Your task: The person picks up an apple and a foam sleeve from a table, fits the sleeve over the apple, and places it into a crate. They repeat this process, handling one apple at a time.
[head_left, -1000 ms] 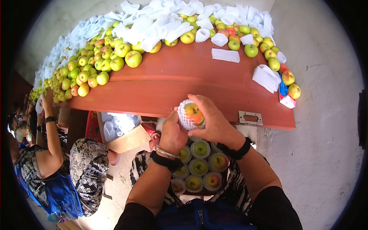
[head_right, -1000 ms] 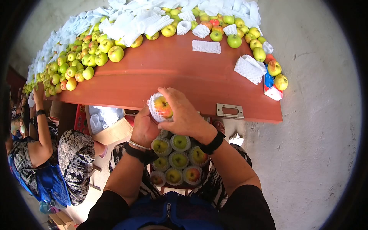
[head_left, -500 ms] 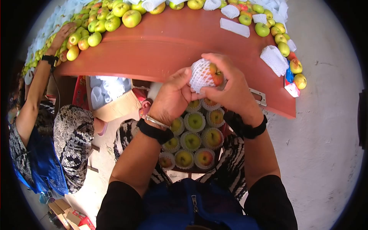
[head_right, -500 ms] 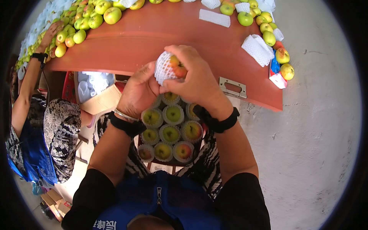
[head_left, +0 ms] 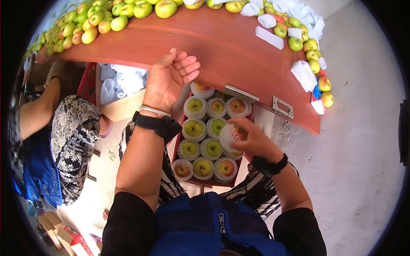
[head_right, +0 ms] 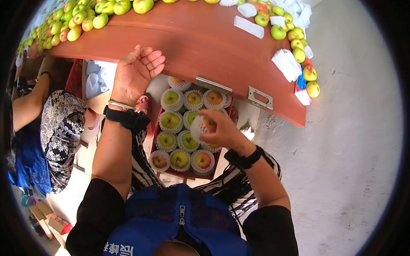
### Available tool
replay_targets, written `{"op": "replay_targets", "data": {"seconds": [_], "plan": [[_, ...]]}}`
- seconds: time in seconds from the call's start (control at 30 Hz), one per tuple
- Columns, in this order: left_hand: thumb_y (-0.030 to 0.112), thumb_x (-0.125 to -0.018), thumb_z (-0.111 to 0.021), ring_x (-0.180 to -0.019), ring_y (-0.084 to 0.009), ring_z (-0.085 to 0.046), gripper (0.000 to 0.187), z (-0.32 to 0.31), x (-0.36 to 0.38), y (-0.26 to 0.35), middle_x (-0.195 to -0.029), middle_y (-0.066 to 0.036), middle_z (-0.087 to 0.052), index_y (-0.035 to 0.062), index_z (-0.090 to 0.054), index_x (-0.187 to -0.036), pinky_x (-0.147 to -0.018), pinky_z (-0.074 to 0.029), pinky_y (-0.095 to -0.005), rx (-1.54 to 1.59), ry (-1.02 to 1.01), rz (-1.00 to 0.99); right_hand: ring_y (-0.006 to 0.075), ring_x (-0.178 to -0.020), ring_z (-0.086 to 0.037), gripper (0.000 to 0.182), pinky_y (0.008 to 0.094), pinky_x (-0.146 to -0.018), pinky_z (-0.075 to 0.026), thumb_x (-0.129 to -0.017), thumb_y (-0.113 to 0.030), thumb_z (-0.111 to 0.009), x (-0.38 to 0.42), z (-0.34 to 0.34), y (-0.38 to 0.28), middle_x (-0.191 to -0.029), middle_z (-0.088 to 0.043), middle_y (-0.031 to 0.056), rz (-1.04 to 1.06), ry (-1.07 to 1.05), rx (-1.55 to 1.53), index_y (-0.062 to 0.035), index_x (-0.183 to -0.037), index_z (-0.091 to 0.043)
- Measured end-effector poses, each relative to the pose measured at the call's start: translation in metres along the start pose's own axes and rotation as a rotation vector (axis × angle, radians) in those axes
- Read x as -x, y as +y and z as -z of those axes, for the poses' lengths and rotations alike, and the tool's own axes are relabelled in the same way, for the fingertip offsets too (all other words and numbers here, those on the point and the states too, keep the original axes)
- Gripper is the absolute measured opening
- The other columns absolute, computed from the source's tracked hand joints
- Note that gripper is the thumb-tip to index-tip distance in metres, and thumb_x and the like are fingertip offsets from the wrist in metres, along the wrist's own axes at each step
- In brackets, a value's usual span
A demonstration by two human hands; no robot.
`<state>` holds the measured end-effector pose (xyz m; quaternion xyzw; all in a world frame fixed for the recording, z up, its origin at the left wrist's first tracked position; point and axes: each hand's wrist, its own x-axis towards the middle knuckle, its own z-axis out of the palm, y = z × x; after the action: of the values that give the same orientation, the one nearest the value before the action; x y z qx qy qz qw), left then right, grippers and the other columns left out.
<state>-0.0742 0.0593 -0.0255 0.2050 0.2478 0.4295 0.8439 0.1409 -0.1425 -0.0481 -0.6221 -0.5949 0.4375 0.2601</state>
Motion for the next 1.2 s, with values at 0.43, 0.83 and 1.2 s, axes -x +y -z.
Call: {"op": "replay_targets", "data": {"seconds": [0.43, 0.83, 1.2], "plan": [[0.025, -0.096, -0.043, -0.091, -0.0312, -0.062, 0.026, 0.011, 0.022, 0.022, -0.094, -0.017, -0.063, 0.0004, -0.052, -0.094, -0.083, -0.05, -0.0418, 0.054, 0.094, -0.117, 0.0274, -0.102, -0.057, 0.062, 0.0323, -0.088, -0.045, -0.065, -0.017, -0.072, -0.041, -0.056, 0.029, -0.114, -0.056, 0.0171, -0.064, 0.292, 0.148, -0.0024, -0.122, -0.05], [0.022, -0.094, -0.045, -0.093, -0.0318, -0.061, 0.024, 0.031, 0.017, 0.054, -0.095, -0.018, -0.062, -0.0006, -0.052, -0.093, -0.084, -0.05, -0.0429, 0.093, 0.168, -0.107, 0.031, -0.098, -0.055, 0.058, 0.0357, -0.086, -0.044, -0.063, -0.017, -0.07, -0.026, -0.054, 0.004, -0.106, -0.056, 0.0194, -0.066, 0.389, 0.209, 0.0002, -0.115, -0.052], [0.024, -0.094, -0.046, -0.08, -0.0276, -0.064, 0.023, 0.041, 0.009, 0.058, -0.085, -0.012, -0.064, 0.0045, -0.055, -0.087, -0.075, -0.053, -0.0403, 0.178, 0.104, -0.036, 0.04, -0.113, -0.042, 0.059, 0.0455, -0.096, -0.037, -0.067, -0.012, -0.066, -0.088, -0.09, 0.005, -0.121, -0.045, 0.0238, -0.11, 0.538, 0.645, -0.0011, -0.121, -0.044]]}}
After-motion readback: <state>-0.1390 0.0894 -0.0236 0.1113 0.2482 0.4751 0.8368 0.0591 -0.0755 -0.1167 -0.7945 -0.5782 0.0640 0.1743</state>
